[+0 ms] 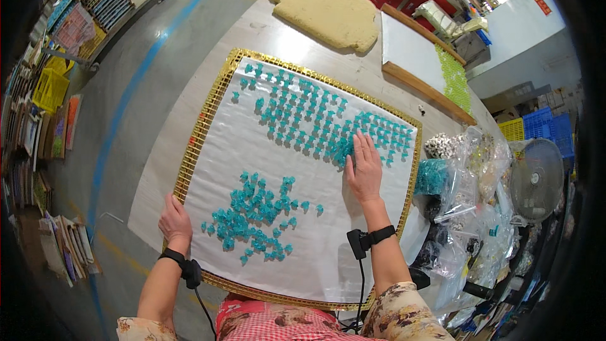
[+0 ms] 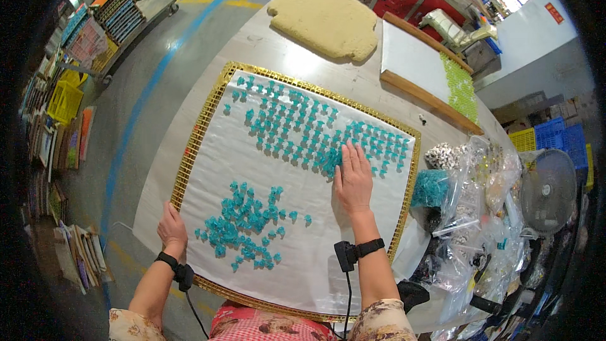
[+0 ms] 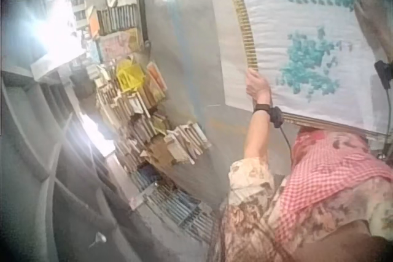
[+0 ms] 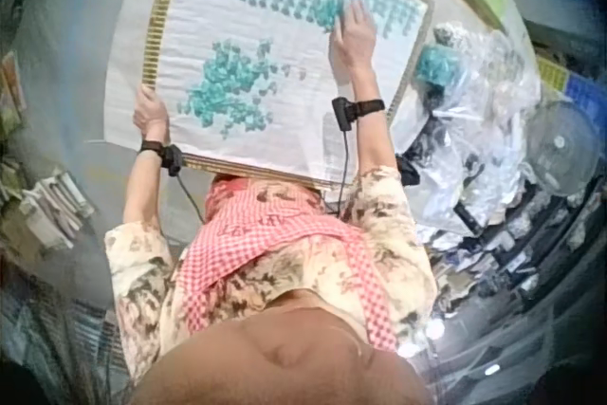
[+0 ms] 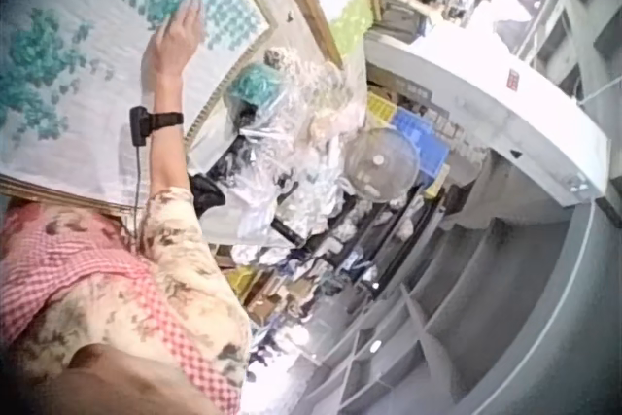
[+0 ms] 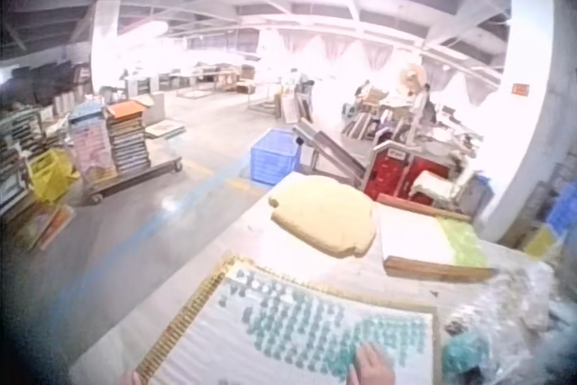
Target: Arranging small star-shaped plastic components on a tray and then collecting them into a container.
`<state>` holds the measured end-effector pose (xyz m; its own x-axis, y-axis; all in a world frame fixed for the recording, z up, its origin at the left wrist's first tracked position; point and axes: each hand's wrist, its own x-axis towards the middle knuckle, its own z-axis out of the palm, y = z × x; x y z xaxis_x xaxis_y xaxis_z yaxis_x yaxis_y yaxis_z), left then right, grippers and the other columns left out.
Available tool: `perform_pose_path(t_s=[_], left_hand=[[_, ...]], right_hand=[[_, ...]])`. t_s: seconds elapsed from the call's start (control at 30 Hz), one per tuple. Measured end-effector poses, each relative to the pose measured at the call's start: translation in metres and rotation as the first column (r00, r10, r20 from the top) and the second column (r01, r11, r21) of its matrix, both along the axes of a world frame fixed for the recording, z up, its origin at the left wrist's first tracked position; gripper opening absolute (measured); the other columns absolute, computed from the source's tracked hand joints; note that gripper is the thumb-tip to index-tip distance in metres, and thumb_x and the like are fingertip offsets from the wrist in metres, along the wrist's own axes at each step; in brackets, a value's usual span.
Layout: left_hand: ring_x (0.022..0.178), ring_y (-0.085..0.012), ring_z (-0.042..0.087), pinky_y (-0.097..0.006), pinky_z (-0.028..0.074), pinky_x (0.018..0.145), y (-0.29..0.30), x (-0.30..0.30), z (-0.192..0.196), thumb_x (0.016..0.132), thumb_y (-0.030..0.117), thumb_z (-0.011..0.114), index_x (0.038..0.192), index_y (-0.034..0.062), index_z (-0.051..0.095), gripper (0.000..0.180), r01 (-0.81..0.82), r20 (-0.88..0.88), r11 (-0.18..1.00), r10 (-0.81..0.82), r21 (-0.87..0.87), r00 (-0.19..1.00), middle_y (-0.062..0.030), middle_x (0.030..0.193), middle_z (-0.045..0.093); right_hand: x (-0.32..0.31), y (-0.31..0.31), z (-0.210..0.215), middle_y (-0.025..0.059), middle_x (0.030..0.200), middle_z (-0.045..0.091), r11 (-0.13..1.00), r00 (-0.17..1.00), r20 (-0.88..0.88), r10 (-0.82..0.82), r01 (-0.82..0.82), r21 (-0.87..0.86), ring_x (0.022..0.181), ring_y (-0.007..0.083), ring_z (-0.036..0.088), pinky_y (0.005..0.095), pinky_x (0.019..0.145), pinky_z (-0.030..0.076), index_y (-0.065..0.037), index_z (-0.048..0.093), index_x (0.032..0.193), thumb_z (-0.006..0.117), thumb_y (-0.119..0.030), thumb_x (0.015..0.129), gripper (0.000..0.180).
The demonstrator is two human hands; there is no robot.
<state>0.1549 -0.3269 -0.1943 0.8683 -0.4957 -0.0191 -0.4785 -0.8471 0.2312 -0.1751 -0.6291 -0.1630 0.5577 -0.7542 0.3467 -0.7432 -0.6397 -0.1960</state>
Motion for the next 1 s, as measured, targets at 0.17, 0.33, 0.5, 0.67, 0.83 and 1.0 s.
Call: perform_pose_path(t_s=[0.17, 0.33, 0.5, 0.67, 0.83, 1.0], left_hand=[[0.080, -0.0454, 0.061, -0.054, 0.046, 0.067, 0.000, 0.001, 0.002, 0.099, 0.030, 0.036, 0.117, 0.0104, 0.056, 0.033, 0.007, -0.015, 1.000, -0.007, 0.019, 1.000, -0.0238, 0.090, 0.065], [0.084, -0.0446, 0.061, -0.053, 0.046, 0.069, 0.001, 0.003, -0.004, 0.100, 0.031, 0.035, 0.121, 0.0110, 0.056, 0.035, 0.010, -0.016, 0.999, -0.009, 0.035, 1.000, -0.0244, 0.095, 0.065], [0.085, -0.0450, 0.060, -0.052, 0.045, 0.071, 0.002, 0.001, -0.005, 0.100, 0.032, 0.034, 0.122, 0.0109, 0.055, 0.036, 0.001, -0.010, 1.000, 0.000, 0.018, 1.000, -0.0230, 0.095, 0.065], [0.085, -0.0454, 0.060, -0.053, 0.045, 0.070, -0.001, 0.002, -0.003, 0.100, 0.032, 0.034, 0.121, 0.0104, 0.054, 0.036, 0.010, 0.016, 1.000, -0.011, 0.005, 1.000, -0.0230, 0.095, 0.065], [0.085, -0.0452, 0.060, -0.052, 0.046, 0.071, 0.002, 0.003, -0.004, 0.100, 0.032, 0.034, 0.121, 0.0102, 0.054, 0.036, 0.014, -0.010, 1.000, -0.014, -0.013, 1.000, -0.0227, 0.097, 0.065], [0.086, -0.0446, 0.061, -0.052, 0.047, 0.071, 0.001, 0.002, -0.002, 0.100, 0.032, 0.034, 0.120, 0.0096, 0.054, 0.036, 0.000, -0.007, 1.000, 0.000, 0.014, 1.000, -0.0218, 0.097, 0.066]], right_hand=[[-0.014, 0.028, -0.005, 0.0136, 0.144, 0.043, 0.988, 1.000, 0.000, -0.008, 0.008, 0.157, 0.132, 0.0314, 0.042, 0.0381, 0.106, 0.038, -0.006, 0.049, 0.135, 0.056, -0.006, 0.089, 0.047], [-0.036, 0.066, -0.003, 0.0167, 0.141, 0.045, 0.952, 0.997, 0.062, -0.041, 0.020, 0.306, 0.126, 0.0340, 0.047, 0.0386, 0.102, 0.043, -0.005, 0.053, 0.131, 0.056, -0.003, 0.089, 0.042], [-0.047, 0.071, 0.002, 0.0168, 0.128, 0.054, 0.950, 0.956, 0.254, -0.144, 0.062, 0.305, 0.117, 0.0339, 0.053, 0.0398, 0.096, 0.045, -0.003, 0.056, 0.126, 0.059, 0.001, 0.085, 0.041], [-0.038, 0.036, 0.001, 0.0153, 0.110, 0.060, 0.953, 0.904, 0.340, -0.259, 0.181, 0.244, 0.098, 0.0308, 0.059, 0.0391, 0.085, 0.048, -0.003, 0.059, 0.117, 0.062, 0.000, 0.081, 0.036], [-0.032, 0.035, -0.003, 0.0119, 0.098, 0.058, 0.924, 0.916, 0.299, -0.267, 0.155, 0.349, 0.086, 0.0252, 0.059, 0.0342, 0.070, 0.050, -0.004, 0.062, 0.106, 0.069, -0.004, 0.078, 0.029], [-0.027, 0.045, 0.000, 0.0109, 0.092, 0.059, 0.918, 0.938, 0.276, -0.208, 0.090, 0.387, 0.077, 0.0240, 0.059, 0.0343, 0.064, 0.049, -0.003, 0.064, 0.099, 0.074, -0.011, 0.076, 0.026]])
